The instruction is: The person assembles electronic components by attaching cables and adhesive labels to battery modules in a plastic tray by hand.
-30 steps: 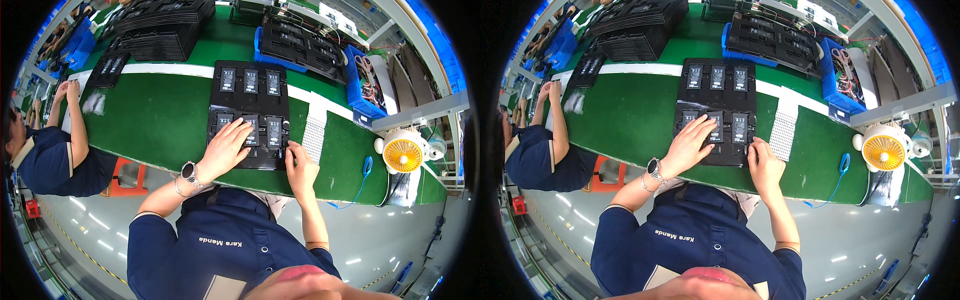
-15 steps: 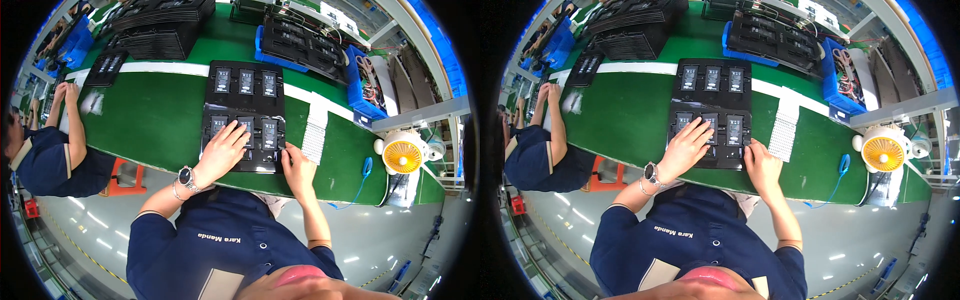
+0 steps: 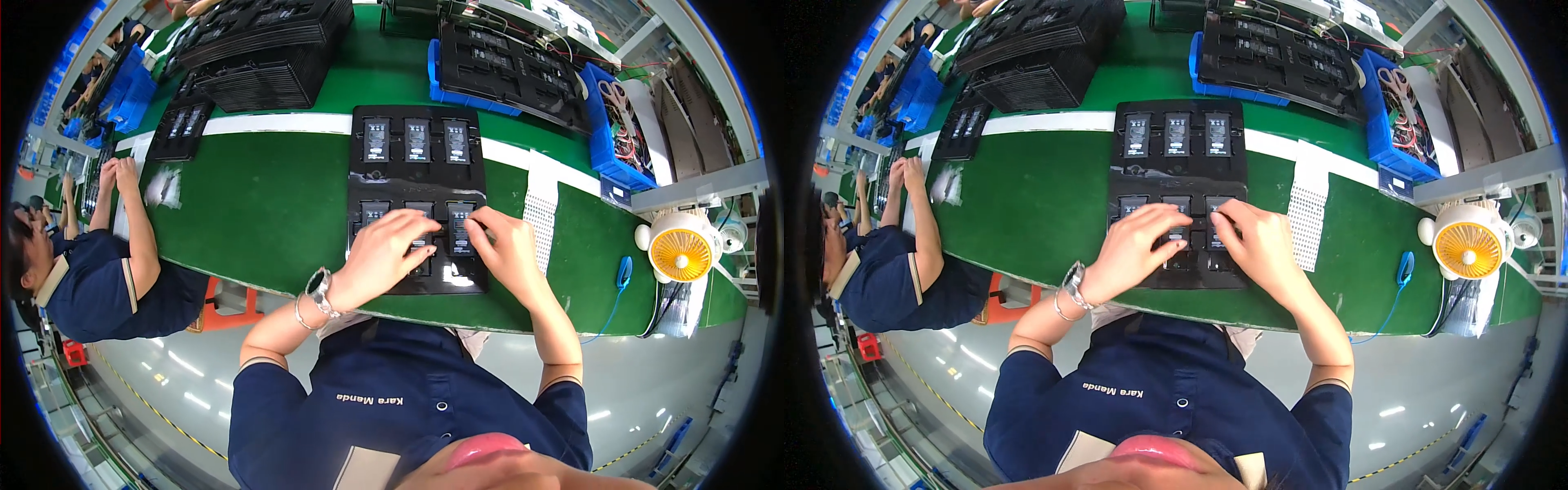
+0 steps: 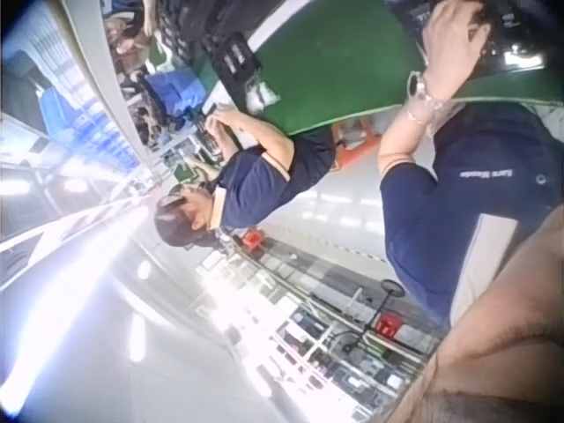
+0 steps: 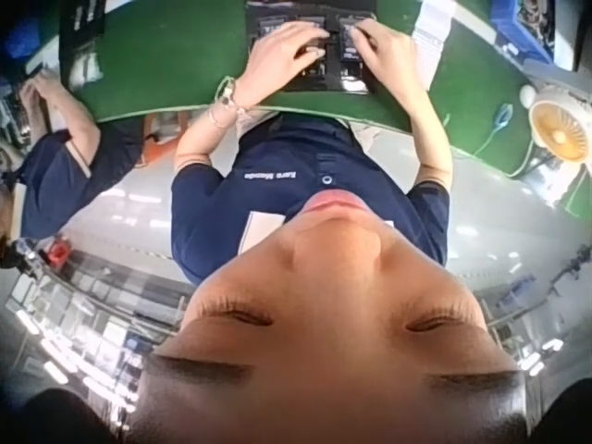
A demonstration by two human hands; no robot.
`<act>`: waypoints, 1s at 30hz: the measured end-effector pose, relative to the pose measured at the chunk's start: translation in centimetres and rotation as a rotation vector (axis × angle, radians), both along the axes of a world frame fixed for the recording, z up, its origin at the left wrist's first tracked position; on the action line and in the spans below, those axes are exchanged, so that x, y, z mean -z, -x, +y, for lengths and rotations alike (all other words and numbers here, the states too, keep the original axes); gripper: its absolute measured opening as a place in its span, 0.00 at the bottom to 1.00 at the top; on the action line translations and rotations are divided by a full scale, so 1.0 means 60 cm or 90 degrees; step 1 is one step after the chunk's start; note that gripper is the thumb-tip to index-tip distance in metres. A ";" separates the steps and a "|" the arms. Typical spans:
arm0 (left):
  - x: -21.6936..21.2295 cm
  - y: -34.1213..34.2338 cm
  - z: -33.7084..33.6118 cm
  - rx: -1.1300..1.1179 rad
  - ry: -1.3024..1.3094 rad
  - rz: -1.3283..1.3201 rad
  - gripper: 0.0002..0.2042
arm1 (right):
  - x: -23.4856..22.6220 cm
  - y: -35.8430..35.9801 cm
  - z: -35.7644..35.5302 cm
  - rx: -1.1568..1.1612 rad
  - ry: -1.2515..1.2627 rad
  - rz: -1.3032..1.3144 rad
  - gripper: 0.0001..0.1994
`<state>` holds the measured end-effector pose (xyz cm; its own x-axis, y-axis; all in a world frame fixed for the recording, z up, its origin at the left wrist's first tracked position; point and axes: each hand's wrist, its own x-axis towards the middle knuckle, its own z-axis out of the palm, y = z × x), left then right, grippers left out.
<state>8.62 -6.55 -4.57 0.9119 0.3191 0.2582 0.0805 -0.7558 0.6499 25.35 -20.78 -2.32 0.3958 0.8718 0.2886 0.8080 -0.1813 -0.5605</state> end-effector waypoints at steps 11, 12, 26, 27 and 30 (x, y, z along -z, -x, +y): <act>-0.047 -0.057 0.019 0.036 0.400 -0.012 0.08 | -0.022 0.011 0.007 -0.078 -0.049 0.269 0.06; -0.048 -0.056 0.018 0.034 0.404 -0.007 0.08 | -0.023 0.011 0.006 -0.077 -0.030 0.253 0.06; -0.063 -0.053 0.010 0.024 -0.073 -0.089 0.08 | -0.006 0.015 0.003 -0.092 -0.034 0.118 0.05; -0.063 -0.053 0.009 0.023 -0.072 -0.089 0.08 | -0.005 0.015 0.003 -0.092 -0.038 0.099 0.05; -0.063 -0.054 0.008 0.028 -0.077 -0.079 0.08 | -0.002 0.015 0.002 -0.094 -0.045 0.077 0.05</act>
